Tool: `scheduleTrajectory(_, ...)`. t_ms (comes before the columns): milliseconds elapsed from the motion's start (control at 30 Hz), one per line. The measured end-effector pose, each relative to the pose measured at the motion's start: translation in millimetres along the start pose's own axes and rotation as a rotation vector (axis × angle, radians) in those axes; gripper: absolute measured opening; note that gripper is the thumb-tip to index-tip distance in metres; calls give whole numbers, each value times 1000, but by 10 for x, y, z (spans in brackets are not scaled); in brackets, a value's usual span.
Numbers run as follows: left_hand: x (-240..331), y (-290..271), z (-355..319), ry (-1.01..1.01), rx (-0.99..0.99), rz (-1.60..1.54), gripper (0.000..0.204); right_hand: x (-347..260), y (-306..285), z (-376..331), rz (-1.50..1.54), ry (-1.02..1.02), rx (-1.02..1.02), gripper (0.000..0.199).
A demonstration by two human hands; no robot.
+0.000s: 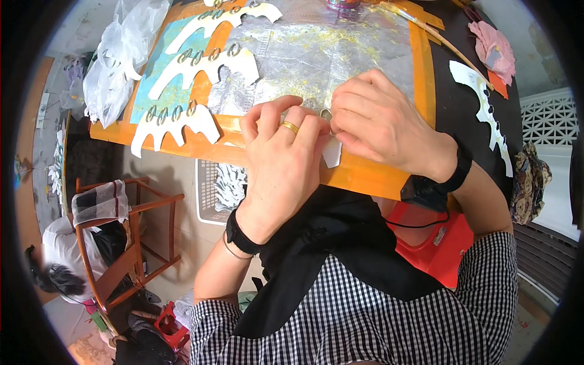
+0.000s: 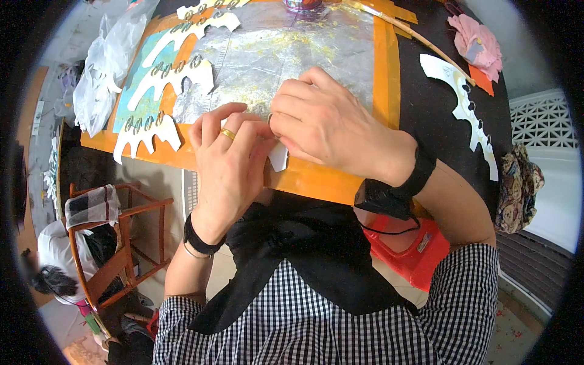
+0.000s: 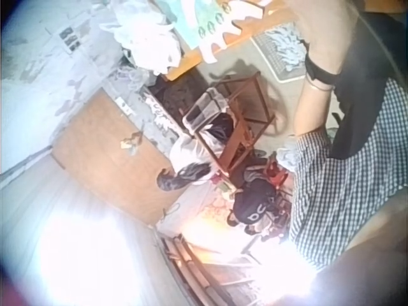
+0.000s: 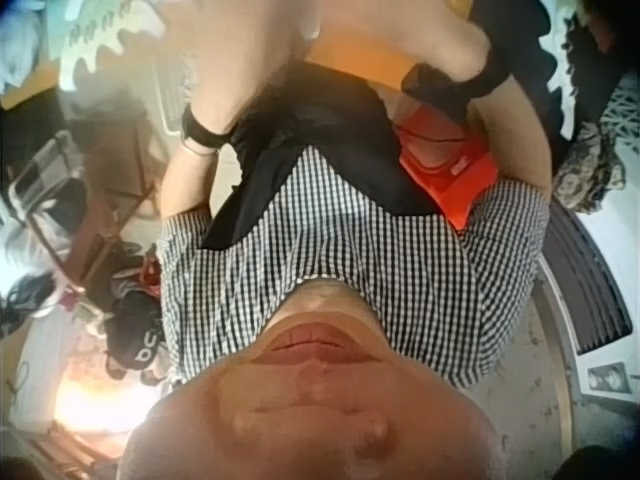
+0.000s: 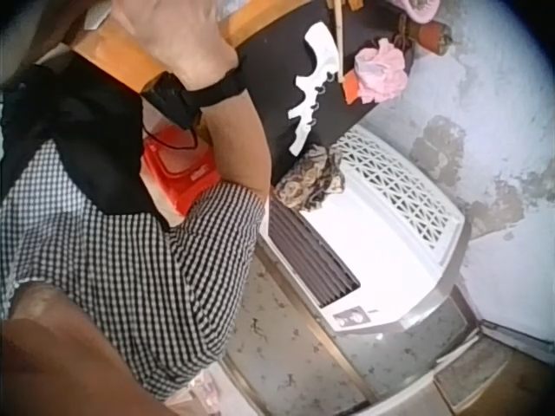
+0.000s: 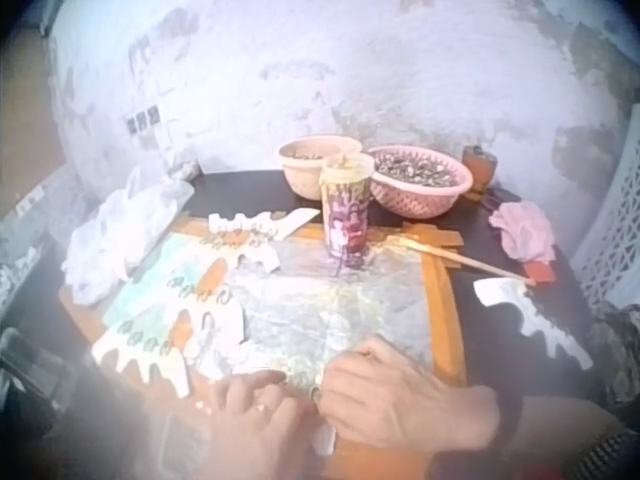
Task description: The user is attaching metal rings or eyelets to white leather shoe upper components using glue or manual pressure.
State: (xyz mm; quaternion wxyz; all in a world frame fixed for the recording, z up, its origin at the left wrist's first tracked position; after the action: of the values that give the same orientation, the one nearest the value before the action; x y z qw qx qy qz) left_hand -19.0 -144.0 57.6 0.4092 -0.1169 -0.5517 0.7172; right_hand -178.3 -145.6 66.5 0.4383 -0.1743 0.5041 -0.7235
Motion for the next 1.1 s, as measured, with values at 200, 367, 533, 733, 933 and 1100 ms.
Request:
scheduleTrajectory(200,-16,-14,-14,13,10,34,16,-36,5,9,-49,-16,-77,11)
scheduleTrajectory(367,-73,-49,-48,18,17,-19,15,-83,-6,33,-79,-22,-102,7)
scheduleTrajectory(533,-71,-78,-101,72,-16,14,19,-117,-11,32,-101,-16,-105,6)
scheduleTrajectory(733,-70,-124,-202,110,-164,6,42,-144,-74,-11,-138,-27,-128,10)
scheduleTrajectory(933,-92,69,-396,126,-173,112,63,-223,-170,-102,-52,34,-200,17)
scheduleTrajectory(1100,-85,92,-413,118,-131,84,65,-250,-181,-112,-60,139,-224,22)
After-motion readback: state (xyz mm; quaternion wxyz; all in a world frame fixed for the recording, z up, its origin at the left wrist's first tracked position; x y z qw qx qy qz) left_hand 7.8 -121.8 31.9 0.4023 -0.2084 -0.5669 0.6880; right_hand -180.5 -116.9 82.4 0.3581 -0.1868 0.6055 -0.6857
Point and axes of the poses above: each hand's wrist, its own z-axis towards the middle knuckle, its own y-axis out of the palm, x = y × z, the point moved 4 cm from there along z, towards the middle knuckle, and after that the axes turned 8 degrees about -x, right-handed, at the moved point
